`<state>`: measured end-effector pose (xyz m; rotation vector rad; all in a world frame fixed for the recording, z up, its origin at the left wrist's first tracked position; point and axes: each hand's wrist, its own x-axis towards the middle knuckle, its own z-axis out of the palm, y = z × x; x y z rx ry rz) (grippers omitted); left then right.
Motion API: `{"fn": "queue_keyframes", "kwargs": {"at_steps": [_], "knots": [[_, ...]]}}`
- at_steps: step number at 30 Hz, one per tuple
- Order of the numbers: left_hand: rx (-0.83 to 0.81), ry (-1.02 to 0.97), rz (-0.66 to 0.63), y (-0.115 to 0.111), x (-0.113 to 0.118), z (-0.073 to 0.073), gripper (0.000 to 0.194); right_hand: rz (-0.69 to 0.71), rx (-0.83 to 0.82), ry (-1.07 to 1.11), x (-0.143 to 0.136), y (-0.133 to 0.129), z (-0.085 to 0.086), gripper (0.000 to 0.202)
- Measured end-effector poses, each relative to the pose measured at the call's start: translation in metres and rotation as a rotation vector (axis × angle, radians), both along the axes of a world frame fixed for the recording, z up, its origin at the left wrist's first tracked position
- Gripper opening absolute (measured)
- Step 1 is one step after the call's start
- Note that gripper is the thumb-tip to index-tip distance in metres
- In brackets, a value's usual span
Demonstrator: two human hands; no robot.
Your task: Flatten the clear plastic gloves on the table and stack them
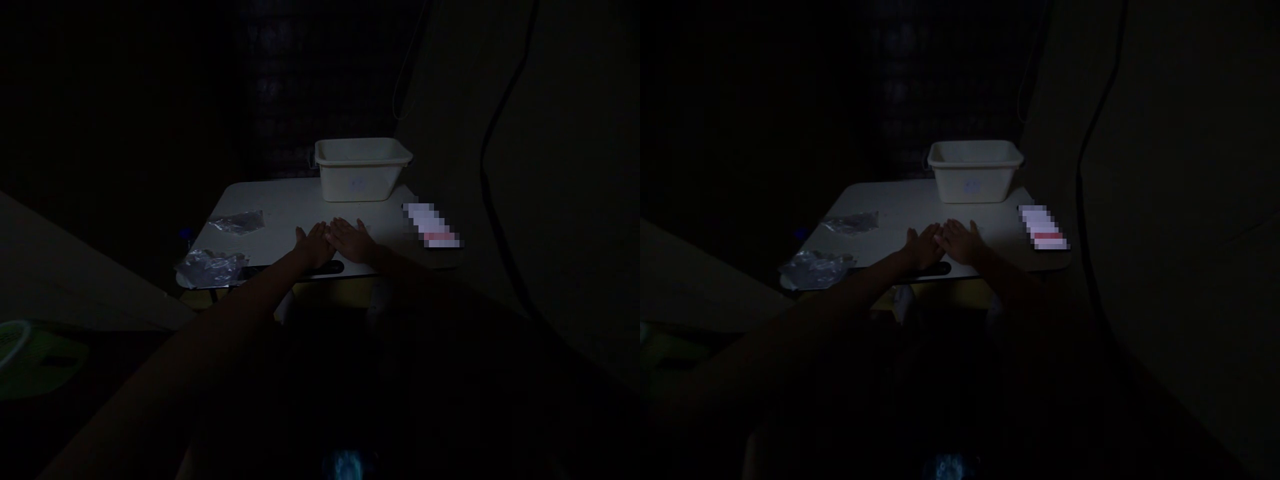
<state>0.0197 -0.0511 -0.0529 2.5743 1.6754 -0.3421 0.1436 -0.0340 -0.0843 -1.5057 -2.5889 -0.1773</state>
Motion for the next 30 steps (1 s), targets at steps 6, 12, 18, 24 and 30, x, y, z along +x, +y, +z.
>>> {"fn": "queue_keyframes", "kwargs": {"at_steps": [6, 12, 18, 24, 30], "knots": [[0.023, -0.015, 0.013, 0.003, 0.0, -0.005, 0.056, -0.05, 0.006, 0.017, 0.009, 0.001, -0.001, 0.052], [0.037, -0.004, 0.004, 0.005, -0.001, -0.007, 0.057, -0.053, 0.062, 0.002, 0.022, -0.001, -0.001, 0.052], [0.045, -0.002, 0.005, 0.004, -0.001, -0.007, 0.056, -0.036, 0.068, -0.041, 0.032, -0.001, -0.001, 0.051], [0.032, -0.006, 0.009, 0.003, -0.001, -0.006, 0.057, -0.085, 0.062, -0.019, 0.039, 0.004, -0.004, 0.05], [0.03, -0.019, 0.005, 0.003, -0.001, -0.005, 0.057, -0.104, 0.146, -0.023, 0.044, 0.006, -0.013, 0.053]]}}
